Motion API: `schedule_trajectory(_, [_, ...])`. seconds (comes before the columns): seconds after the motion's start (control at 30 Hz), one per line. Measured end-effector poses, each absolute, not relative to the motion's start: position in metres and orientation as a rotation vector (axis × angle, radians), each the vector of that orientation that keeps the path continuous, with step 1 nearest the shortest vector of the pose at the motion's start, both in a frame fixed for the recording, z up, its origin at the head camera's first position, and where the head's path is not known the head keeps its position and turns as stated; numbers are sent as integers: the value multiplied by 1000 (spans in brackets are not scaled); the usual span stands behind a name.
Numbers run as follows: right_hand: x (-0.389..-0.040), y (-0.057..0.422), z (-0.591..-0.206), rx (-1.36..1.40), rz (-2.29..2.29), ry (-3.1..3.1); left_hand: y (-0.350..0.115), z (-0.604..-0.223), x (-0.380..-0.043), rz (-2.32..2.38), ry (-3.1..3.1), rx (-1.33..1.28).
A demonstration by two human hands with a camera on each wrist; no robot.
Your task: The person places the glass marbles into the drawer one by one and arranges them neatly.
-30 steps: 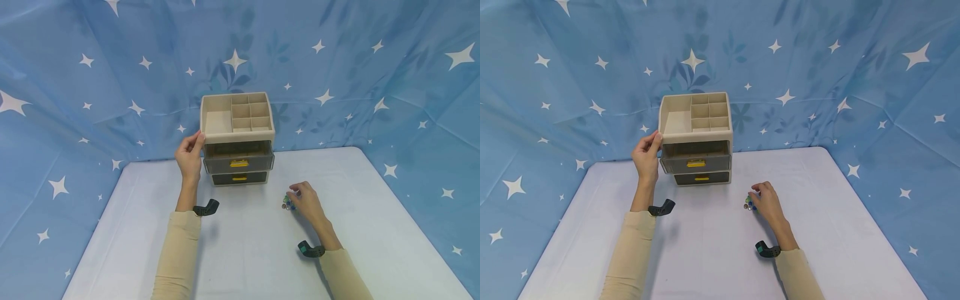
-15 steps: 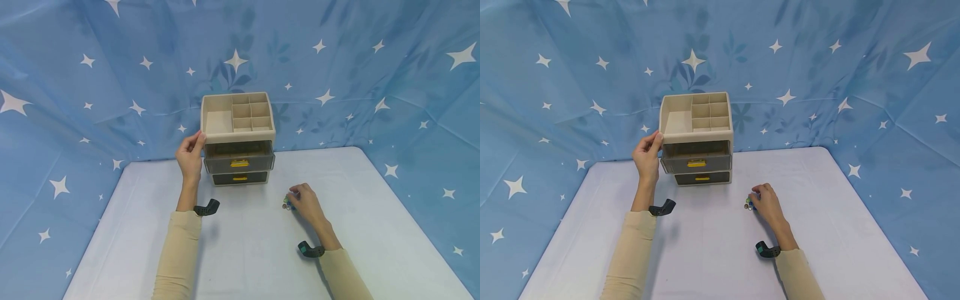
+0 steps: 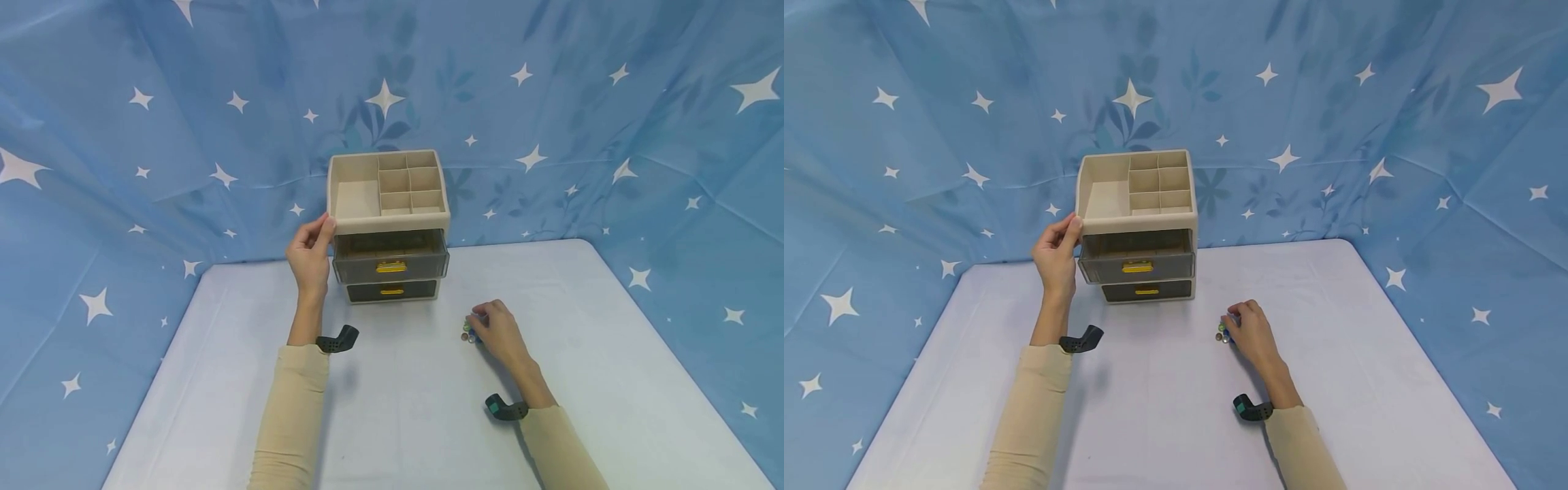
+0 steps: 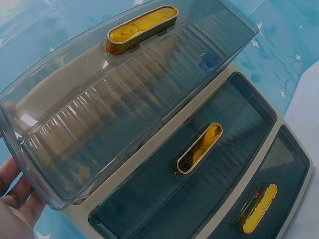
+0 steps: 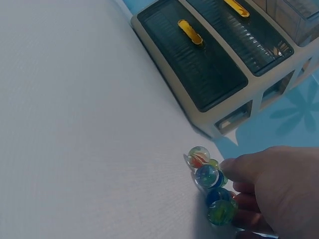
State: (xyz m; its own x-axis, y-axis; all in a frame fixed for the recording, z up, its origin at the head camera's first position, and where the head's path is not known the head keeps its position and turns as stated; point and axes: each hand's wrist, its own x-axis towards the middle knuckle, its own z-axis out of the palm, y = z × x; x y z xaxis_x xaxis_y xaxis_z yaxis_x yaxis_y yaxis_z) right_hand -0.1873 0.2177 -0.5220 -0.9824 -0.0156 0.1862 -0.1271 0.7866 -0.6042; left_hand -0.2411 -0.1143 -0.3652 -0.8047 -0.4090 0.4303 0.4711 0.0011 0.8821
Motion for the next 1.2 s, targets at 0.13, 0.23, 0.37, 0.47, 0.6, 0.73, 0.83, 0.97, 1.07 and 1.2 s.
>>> schedule_trajectory(0.13, [-187,219,-521,125,959,-2809,-115,-365,-241,-1859,-1678,-69])
schedule_trajectory(0.23, [-187,220,-520,120,952,-2815,-114,-365,-241,-1861,-1675,-76])
schedule_trajectory(0.37, [-187,221,-521,97,946,-2826,-115,-365,-241,-1860,-1671,-74])
schedule_trajectory(0.47, [-187,220,-521,87,939,-2826,-115,-365,-241,-1856,-1673,-71])
schedule_trajectory(0.6, [-188,220,-520,78,928,-2827,-115,-365,-240,-1855,-1673,-76])
schedule_trajectory(0.73, [-187,220,-520,63,926,-2844,-115,-364,-241,-1859,-1669,-82])
schedule_trajectory(0.83, [-186,219,-519,54,929,-2853,-114,-364,-241,-1859,-1673,-82])
schedule_trajectory(0.97, [-185,219,-519,52,927,-2851,-114,-364,-241,-1860,-1678,-83])
schedule_trajectory(1.07, [-185,219,-519,59,924,-2847,-114,-364,-240,-1867,-1675,-78])
schedule_trajectory(1.2, [-185,220,-520,70,931,-2838,-114,-364,-240,-1874,-1670,-76])
